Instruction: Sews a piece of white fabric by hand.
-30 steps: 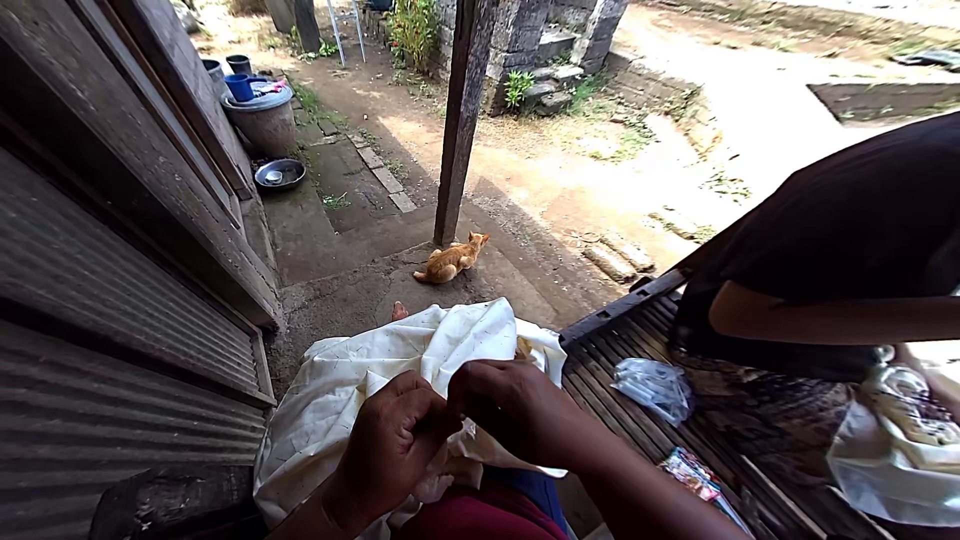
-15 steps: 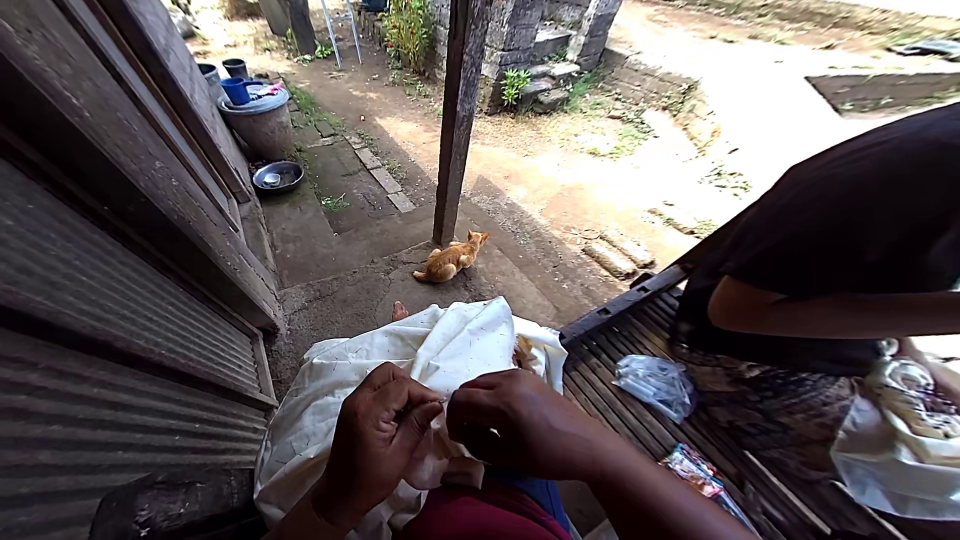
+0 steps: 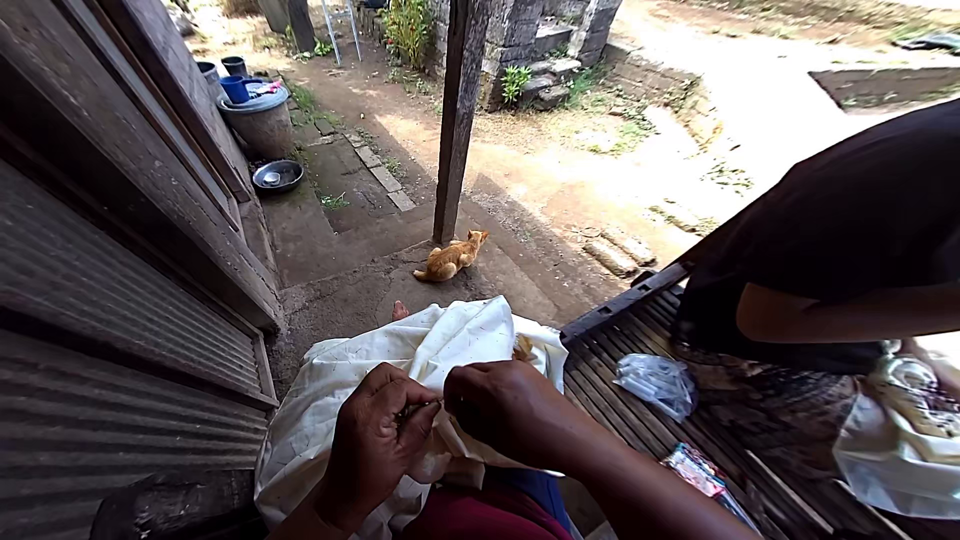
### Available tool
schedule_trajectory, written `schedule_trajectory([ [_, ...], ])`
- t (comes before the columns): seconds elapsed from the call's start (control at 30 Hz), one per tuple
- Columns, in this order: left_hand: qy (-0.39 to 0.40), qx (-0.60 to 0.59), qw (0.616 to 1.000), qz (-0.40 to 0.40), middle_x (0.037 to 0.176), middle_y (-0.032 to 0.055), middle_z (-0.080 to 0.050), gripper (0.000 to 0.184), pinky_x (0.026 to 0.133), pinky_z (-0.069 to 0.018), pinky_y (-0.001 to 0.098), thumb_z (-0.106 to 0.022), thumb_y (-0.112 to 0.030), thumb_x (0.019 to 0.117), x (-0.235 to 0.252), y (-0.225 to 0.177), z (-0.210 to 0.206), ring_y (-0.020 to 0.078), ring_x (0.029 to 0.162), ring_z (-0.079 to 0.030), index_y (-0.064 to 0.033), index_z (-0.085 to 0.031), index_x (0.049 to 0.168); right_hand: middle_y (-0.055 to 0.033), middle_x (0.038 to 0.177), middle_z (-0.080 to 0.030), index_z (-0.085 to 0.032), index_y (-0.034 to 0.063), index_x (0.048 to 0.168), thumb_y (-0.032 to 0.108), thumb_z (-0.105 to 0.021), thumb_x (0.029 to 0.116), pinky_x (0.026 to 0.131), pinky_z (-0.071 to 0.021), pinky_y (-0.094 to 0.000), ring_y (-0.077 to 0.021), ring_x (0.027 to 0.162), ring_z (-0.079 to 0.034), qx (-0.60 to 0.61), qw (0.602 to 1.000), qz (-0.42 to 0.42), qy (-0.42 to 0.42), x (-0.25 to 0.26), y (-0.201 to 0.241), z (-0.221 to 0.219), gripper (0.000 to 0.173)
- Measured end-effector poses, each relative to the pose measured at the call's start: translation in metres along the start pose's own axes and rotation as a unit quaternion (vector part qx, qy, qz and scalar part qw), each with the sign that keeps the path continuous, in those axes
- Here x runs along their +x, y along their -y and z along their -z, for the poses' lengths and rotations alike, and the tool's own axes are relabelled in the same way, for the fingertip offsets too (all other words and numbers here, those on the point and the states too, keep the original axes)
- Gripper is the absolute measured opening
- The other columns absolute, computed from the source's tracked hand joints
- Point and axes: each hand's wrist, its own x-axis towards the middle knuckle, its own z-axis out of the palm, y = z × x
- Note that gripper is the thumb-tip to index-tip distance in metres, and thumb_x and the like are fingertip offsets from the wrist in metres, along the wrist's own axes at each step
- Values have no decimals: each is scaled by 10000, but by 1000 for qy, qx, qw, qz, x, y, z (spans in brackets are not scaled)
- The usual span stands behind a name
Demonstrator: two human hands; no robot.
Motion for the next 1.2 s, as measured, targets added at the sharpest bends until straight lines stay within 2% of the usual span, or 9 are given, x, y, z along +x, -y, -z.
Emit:
schedule_trajectory([
  [0.1,13,0,1000,-3,890,-6,-607,192,739,-492,91,-693,-275,957,-3,0,-1,-26,840,-584,-90,-717,912,-19,695,-615,-649,106,859,158,-581,980,531,-496,-306,-147,620,-619,37,996,84,-14,0,4,3,148],
  [0.23,2,-8,1000,-3,910,-4,-628,102,758,-515,102,-720,-200,913,-1,-2,-1,-12,860,-608,-99,-725,900,-29,682,-606,-647,109,870,175,-569,956,488,-488,-341,-167,583,-621,-28,999,-27,-32,3,4,-1,134],
  [0.37,7,-15,1000,-2,902,-9,-614,171,752,-498,101,-698,-259,952,-2,0,0,-22,858,-590,-94,-715,909,-19,681,-607,-650,108,855,159,-574,981,511,-488,-310,-150,605,-615,19,997,79,-21,1,7,1,155],
  [0.5,7,-19,1000,-2,918,-6,-635,98,767,-523,113,-721,-202,918,-2,-1,0,-6,873,-615,-106,-731,902,-28,682,-603,-642,111,868,174,-563,955,483,-488,-342,-171,582,-624,-36,998,-27,-40,4,6,-1,133],
  [0.63,19,-15,1000,1,906,-15,-625,163,757,-504,106,-697,-262,950,-2,2,2,-22,865,-598,-106,-721,908,-26,703,-618,-645,106,867,158,-582,981,529,-501,-321,-156,626,-626,37,996,77,6,2,5,3,141],
  [0.77,31,-29,999,-3,921,-7,-635,87,774,-526,120,-716,-195,920,-3,0,1,-3,879,-618,-111,-731,906,-29,677,-601,-645,106,868,167,-558,960,485,-484,-344,-173,584,-622,-23,999,-7,-22,4,2,0,140],
  [0.9,28,-31,999,-9,917,-13,-626,149,774,-511,124,-694,-250,955,-2,3,2,-6,886,-604,-106,-717,922,-23,692,-610,-649,105,869,158,-575,986,519,-486,-322,-153,615,-615,51,995,87,15,2,2,6,148],
  [1.03,27,-30,999,-9,937,-6,-644,84,778,-526,125,-706,-192,922,-1,0,1,2,895,-621,-112,-731,912,-20,667,-594,-650,112,864,181,-566,960,481,-471,-335,-159,572,-608,-14,1000,-13,-19,4,2,2,144],
  [1.2,35,-38,999,-13,936,-12,-628,161,781,-513,125,-688,-267,971,-2,1,2,-10,894,-603,-112,-719,944,-26,700,-623,-647,101,871,159,-567,990,518,-491,-317,-149,615,-623,38,997,71,-11,4,4,7,155],
])
